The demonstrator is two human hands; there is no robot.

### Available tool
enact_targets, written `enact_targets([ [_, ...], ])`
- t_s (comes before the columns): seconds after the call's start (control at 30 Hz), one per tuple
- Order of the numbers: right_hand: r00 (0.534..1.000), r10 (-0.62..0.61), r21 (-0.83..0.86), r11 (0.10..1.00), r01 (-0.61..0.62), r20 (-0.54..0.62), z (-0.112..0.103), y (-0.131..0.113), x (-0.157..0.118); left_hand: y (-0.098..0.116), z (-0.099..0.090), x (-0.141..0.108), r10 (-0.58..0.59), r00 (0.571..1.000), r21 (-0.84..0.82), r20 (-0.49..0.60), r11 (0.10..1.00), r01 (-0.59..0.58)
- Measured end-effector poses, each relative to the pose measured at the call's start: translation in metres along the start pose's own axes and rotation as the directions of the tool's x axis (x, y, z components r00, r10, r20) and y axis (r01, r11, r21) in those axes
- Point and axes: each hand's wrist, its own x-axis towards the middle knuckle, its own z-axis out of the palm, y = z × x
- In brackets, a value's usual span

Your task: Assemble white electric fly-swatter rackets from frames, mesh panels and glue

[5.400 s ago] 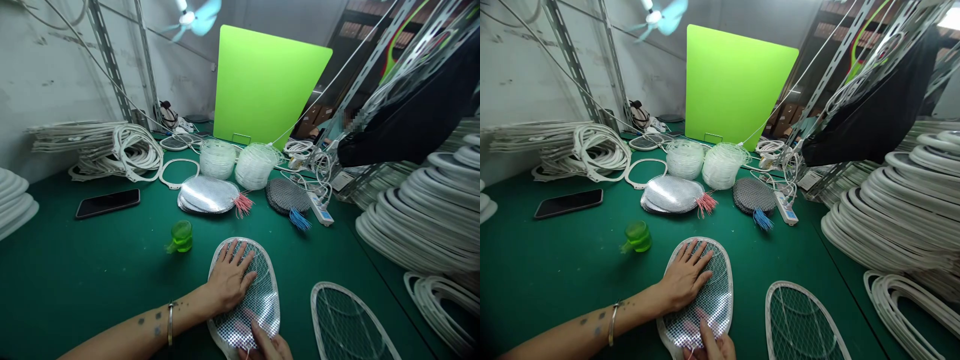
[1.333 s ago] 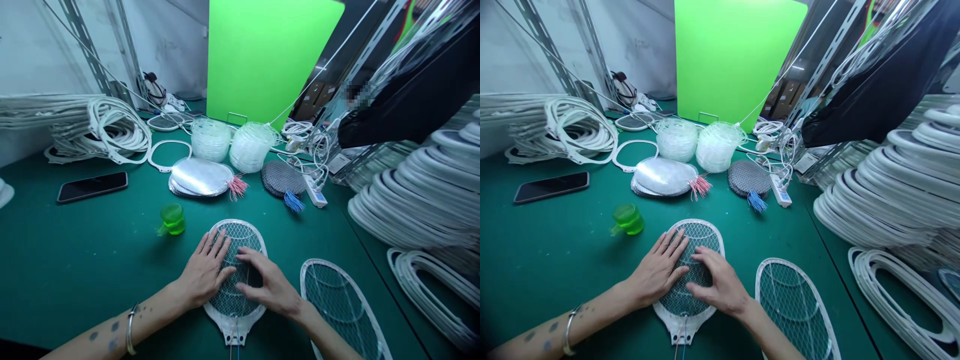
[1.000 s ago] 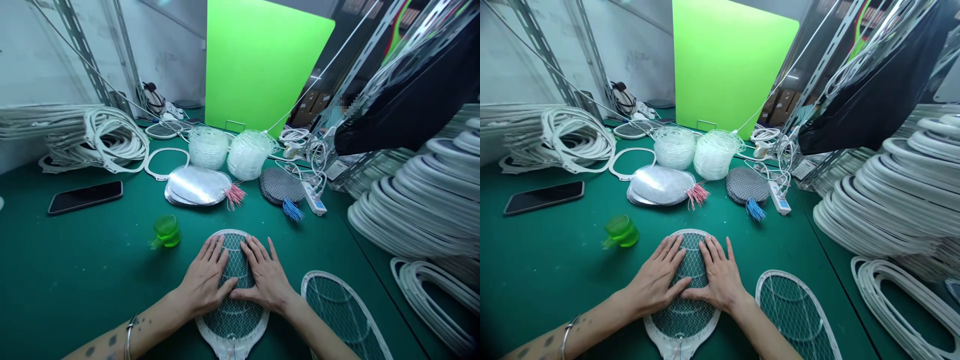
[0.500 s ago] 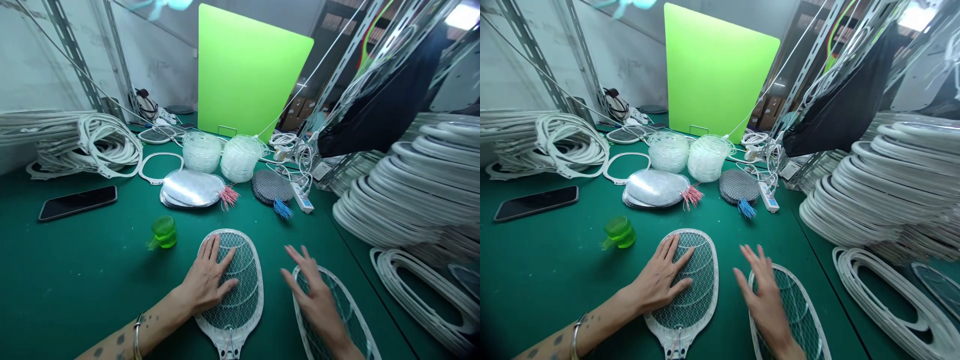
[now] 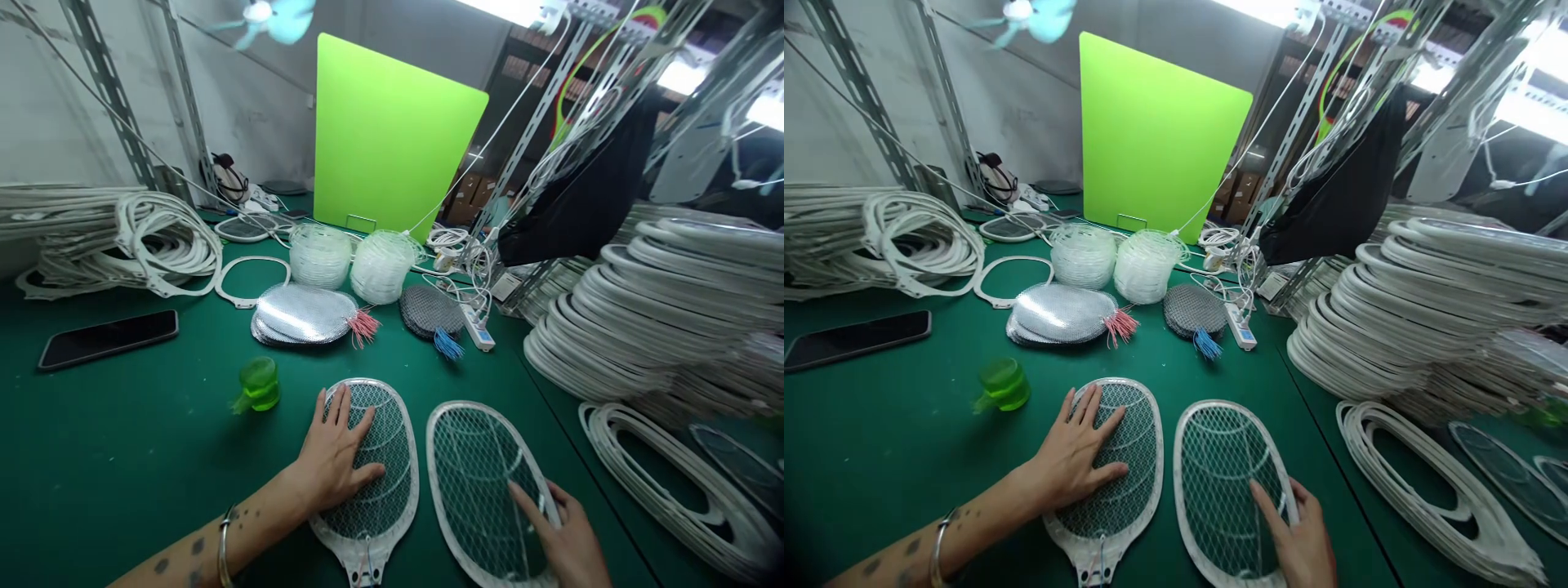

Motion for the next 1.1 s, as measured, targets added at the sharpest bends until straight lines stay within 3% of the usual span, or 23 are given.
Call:
enact_targets([
  [0.03,0.997,0.039,0.071,0.997,-0.044,0.064,0.003,-0.017,-0.007,0.001,-0.001,0.001,-0.002,1.0,0.009,0.007,1.0,0.002],
  [0.1,0.993,-0.01,0.18,0.984,-0.012,0.115,0.006,-0.049,-0.023,0.002,-0.004,0.004,-0.006,1.0,0.016,0.023,1.0,0.005],
  [0.23,0.954,-0.223,0.251,0.953,0.171,0.199,0.013,-0.104,-0.068,0.003,-0.009,0.008,-0.015,0.997,-0.001,0.075,1.0,0.015],
  [0.33,0.866,-0.38,0.174,0.924,0.34,0.325,0.035,-0.132,-0.105,0.004,-0.018,0.007,-0.006,0.998,-0.059,0.063,0.998,0.01],
  [0.43,0.754,-0.495,0.075,0.853,0.517,0.432,0.073,-0.134,-0.135,0.004,-0.039,-0.001,-0.054,0.994,-0.298,-0.093,0.954,0.024],
  [0.5,0.697,-0.545,-0.007,0.786,0.618,0.466,0.102,-0.121,-0.15,0.002,-0.053,-0.013,-0.167,0.976,-0.62,-0.139,0.783,0.045],
  [0.57,0.641,-0.575,-0.08,0.71,0.7,0.508,0.129,-0.102,-0.161,-0.001,-0.061,-0.026,-0.238,0.971,-0.889,-0.019,0.448,0.093],
  [0.63,0.563,-0.589,-0.101,0.634,0.767,0.58,0.146,-0.085,-0.163,-0.004,-0.059,-0.037,-0.247,0.961,-0.969,0.125,0.178,0.172],
  [0.7,0.473,-0.591,-0.059,0.583,0.81,0.653,0.149,-0.072,-0.154,-0.008,-0.05,-0.046,-0.283,0.938,-0.969,0.202,0.08,0.233],
  [0.73,0.467,-0.589,-0.041,0.592,0.805,0.659,0.145,-0.069,-0.145,-0.01,-0.045,-0.048,-0.306,0.927,-0.966,0.219,0.064,0.249],
  [0.77,0.507,-0.577,-0.047,0.629,0.776,0.64,0.138,-0.067,-0.133,-0.011,-0.04,-0.05,-0.319,0.919,-0.963,0.232,0.055,0.263],
  [0.8,0.61,-0.543,-0.087,0.702,0.707,0.577,0.128,-0.066,-0.12,-0.011,-0.037,-0.051,-0.324,0.913,-0.959,0.248,0.048,0.278],
  [0.83,0.742,-0.465,-0.153,0.79,0.594,0.483,0.118,-0.067,-0.105,-0.011,-0.036,-0.051,-0.327,0.906,-0.953,0.269,0.043,0.298],
  [0.87,0.843,-0.357,-0.232,0.851,0.471,0.402,0.108,-0.067,-0.091,-0.011,-0.036,-0.051,-0.333,0.896,-0.945,0.293,0.044,0.325],
  [0.9,0.902,-0.258,-0.301,0.88,0.367,0.346,0.1,-0.067,-0.079,-0.01,-0.037,-0.05,-0.34,0.886,-0.934,0.316,0.049,0.353],
  [0.97,0.933,-0.17,-0.33,0.903,0.277,0.317,0.091,-0.064,-0.061,-0.008,-0.039,-0.049,-0.359,0.864,-0.916,0.353,0.057,0.397],
  [1.1,0.909,-0.19,-0.189,0.943,0.274,0.37,0.096,-0.053,-0.056,-0.004,-0.038,-0.046,-0.391,0.857,-0.922,0.335,0.051,0.384],
])
